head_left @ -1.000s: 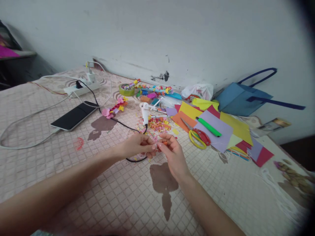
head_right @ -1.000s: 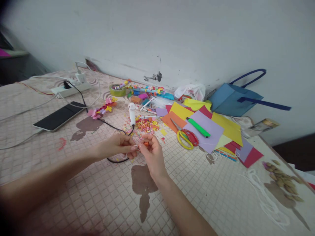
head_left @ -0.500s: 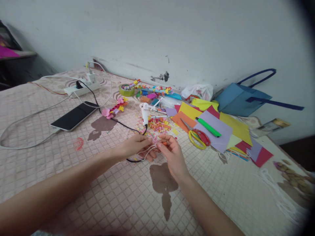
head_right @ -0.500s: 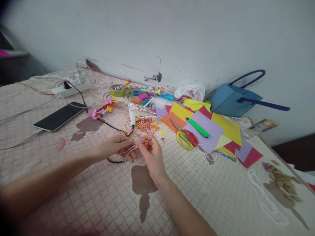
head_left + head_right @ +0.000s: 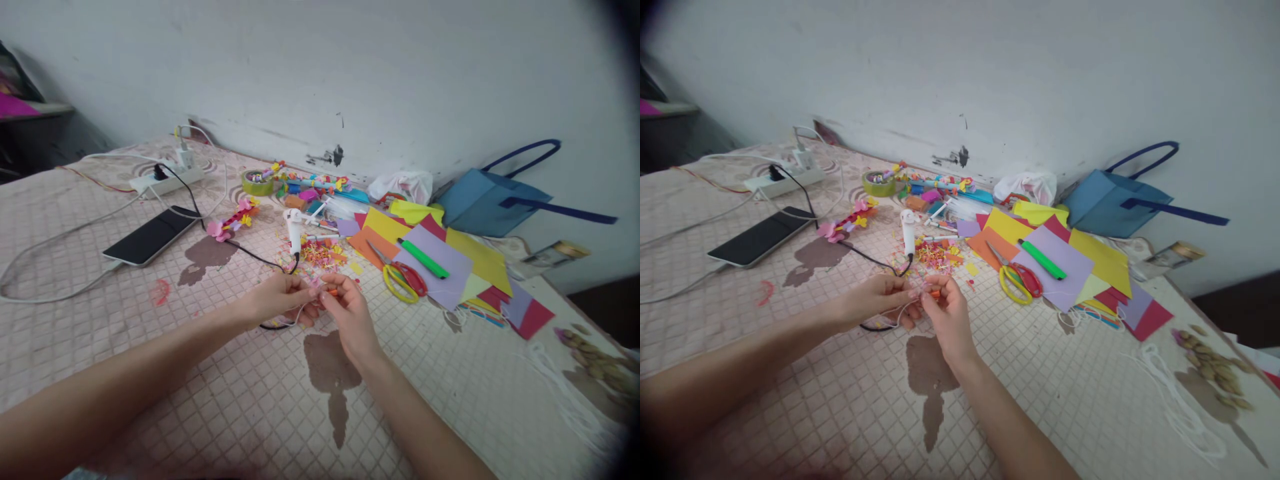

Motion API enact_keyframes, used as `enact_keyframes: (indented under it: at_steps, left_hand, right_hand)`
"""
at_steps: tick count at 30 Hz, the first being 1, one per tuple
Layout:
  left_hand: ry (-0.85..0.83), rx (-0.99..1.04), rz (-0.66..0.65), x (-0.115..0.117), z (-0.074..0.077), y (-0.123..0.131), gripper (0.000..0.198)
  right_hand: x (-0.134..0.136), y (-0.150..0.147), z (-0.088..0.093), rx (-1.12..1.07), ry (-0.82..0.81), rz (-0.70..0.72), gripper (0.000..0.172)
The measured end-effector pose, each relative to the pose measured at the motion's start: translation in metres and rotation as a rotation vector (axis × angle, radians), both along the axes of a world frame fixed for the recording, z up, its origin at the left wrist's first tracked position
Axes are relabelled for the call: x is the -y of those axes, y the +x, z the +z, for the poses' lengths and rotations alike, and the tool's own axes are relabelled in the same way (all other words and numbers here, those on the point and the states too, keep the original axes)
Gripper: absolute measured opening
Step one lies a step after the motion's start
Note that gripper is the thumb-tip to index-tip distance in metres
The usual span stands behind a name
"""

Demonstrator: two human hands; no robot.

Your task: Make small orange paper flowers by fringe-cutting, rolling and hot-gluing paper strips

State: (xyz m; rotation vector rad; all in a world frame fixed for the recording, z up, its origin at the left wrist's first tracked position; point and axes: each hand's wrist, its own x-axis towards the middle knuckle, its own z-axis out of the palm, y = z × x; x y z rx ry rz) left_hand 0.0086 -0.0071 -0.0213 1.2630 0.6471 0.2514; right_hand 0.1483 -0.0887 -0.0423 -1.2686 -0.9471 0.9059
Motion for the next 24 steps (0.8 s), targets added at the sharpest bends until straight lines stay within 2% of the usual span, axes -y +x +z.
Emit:
enact_keyframes:
  at_steps: [7, 17, 21, 24]
  left_hand:
    - [-0.011, 0.016, 0.011, 0.001, 0.001, -0.001, 0.025]
    - [0.131, -0.003, -0.031, -0.001, -0.005, 0.000, 0.024]
    - [0.153, 0.004, -0.015, -0.012, 0.007, -0.007, 0.022]
    - [0.280, -0.042, 0.137, -0.035, 0.022, -0.021, 0.020]
  right_hand:
    - [-0.001, 0.000, 0.000, -0.023, 0.003, -0.020, 0.017]
    - [-0.002, 0.001, -0.002, -0.069, 0.035, 0.027, 0.014]
    - [-0.002, 0.002, 0.000, -0.077, 0.039, 0.022, 0.013]
    - [-0.005, 0.005, 0.001, -0.096, 0.029, -0.024, 0.015]
